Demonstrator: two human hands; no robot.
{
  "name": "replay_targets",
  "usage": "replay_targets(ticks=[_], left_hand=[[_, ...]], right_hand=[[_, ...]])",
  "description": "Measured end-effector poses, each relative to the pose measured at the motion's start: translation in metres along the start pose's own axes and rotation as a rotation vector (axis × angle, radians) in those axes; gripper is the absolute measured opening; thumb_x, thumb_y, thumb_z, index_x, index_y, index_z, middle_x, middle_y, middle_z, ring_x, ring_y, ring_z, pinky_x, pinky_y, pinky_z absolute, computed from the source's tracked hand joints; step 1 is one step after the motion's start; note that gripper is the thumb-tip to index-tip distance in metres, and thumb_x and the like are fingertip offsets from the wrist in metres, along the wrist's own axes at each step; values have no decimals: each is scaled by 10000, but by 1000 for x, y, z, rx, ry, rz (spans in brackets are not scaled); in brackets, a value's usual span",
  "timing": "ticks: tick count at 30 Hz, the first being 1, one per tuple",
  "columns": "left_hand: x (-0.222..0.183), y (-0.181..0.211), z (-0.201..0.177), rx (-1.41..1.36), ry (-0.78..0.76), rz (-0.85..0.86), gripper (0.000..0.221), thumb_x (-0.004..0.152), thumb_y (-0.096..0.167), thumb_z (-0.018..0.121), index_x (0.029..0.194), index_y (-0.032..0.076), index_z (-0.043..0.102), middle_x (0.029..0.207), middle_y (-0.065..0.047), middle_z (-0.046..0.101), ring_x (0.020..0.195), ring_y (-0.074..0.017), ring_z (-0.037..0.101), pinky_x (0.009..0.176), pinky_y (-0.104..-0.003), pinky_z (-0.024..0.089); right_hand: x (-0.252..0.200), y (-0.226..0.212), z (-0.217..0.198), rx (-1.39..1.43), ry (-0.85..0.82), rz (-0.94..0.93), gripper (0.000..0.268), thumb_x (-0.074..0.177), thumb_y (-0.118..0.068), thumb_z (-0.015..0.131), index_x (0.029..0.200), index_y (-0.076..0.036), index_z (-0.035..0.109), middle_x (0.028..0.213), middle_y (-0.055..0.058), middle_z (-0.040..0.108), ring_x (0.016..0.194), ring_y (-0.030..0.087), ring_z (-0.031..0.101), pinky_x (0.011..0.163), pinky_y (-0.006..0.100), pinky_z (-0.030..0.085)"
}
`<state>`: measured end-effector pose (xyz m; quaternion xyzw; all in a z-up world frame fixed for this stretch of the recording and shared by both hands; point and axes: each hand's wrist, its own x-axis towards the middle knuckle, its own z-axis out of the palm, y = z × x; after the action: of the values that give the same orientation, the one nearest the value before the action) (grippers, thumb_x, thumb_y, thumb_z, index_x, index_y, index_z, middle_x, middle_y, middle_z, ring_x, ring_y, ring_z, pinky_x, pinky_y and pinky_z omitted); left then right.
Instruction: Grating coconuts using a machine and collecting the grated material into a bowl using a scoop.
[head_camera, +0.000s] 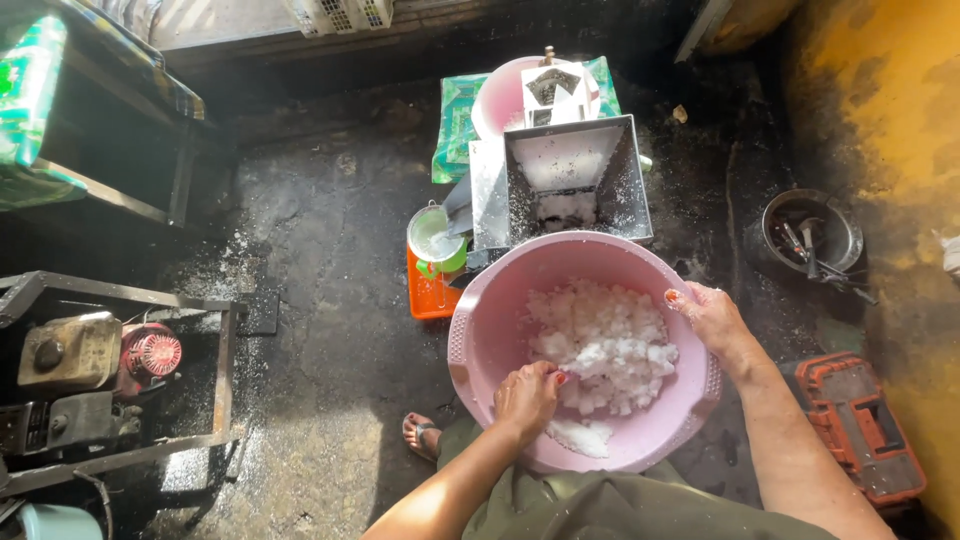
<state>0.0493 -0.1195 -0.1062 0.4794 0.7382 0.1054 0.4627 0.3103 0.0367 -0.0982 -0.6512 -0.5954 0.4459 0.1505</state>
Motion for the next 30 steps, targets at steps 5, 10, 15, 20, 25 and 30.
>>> replay_targets(ticks=[5, 10, 15, 20, 25, 30], left_hand=[[-8, 1, -22, 78, 33, 179, 302, 1001, 355, 526, 1138, 174, 726, 999, -130, 763, 1016, -397, 709, 868, -554, 563], [-30, 17, -59, 138, 10, 142, 283, 978, 371, 531, 1123, 246, 740, 987, -95, 772, 1036, -378, 707, 898, -528, 556], [-46, 23, -91, 167, 18, 146, 289, 971, 365, 538, 1118, 235, 750, 1003, -113, 770, 1040, -396, 700, 907, -550, 547], [-44, 17, -102, 154, 40, -1, 325, 963, 492, 496, 1133, 343, 729, 1093, 31, 745, 1112, -246, 639, 917, -439, 473], [-50, 48, -125, 101, 83, -36, 306, 961, 459, 495, 1088, 348, 750, 1061, 81, 767, 1077, -202, 663, 888, -413, 488], [-34, 81, -153, 51, 132, 68, 302, 964, 397, 526, 1121, 274, 753, 964, -69, 781, 1053, -370, 699, 895, -526, 554]], right_hand=[[-4, 12, 3, 152, -8, -2, 208, 948, -281, 683, 961, -90, 765, 675, 146, 635, 694, 244, 562, 718, 404, 481], [-32, -33, -2, 173, -32, -10, 192, 941, -259, 693, 978, -89, 774, 654, 133, 621, 661, 231, 547, 689, 379, 477], [-18, -10, -3, 159, -36, -21, 225, 936, -260, 707, 1032, -70, 779, 656, 164, 625, 650, 254, 539, 692, 405, 475], [-7, -1, -8, 254, -89, 132, 366, 959, -342, 635, 1084, -17, 748, 833, 120, 699, 675, 214, 562, 582, 338, 432], [-11, -13, -10, 213, -87, 143, 405, 928, -367, 637, 1112, -25, 751, 861, 134, 713, 713, 224, 585, 622, 346, 453], [4, 7, 1, 113, -26, -4, 261, 932, -323, 711, 1011, -88, 792, 665, 168, 667, 652, 251, 572, 670, 408, 494]])
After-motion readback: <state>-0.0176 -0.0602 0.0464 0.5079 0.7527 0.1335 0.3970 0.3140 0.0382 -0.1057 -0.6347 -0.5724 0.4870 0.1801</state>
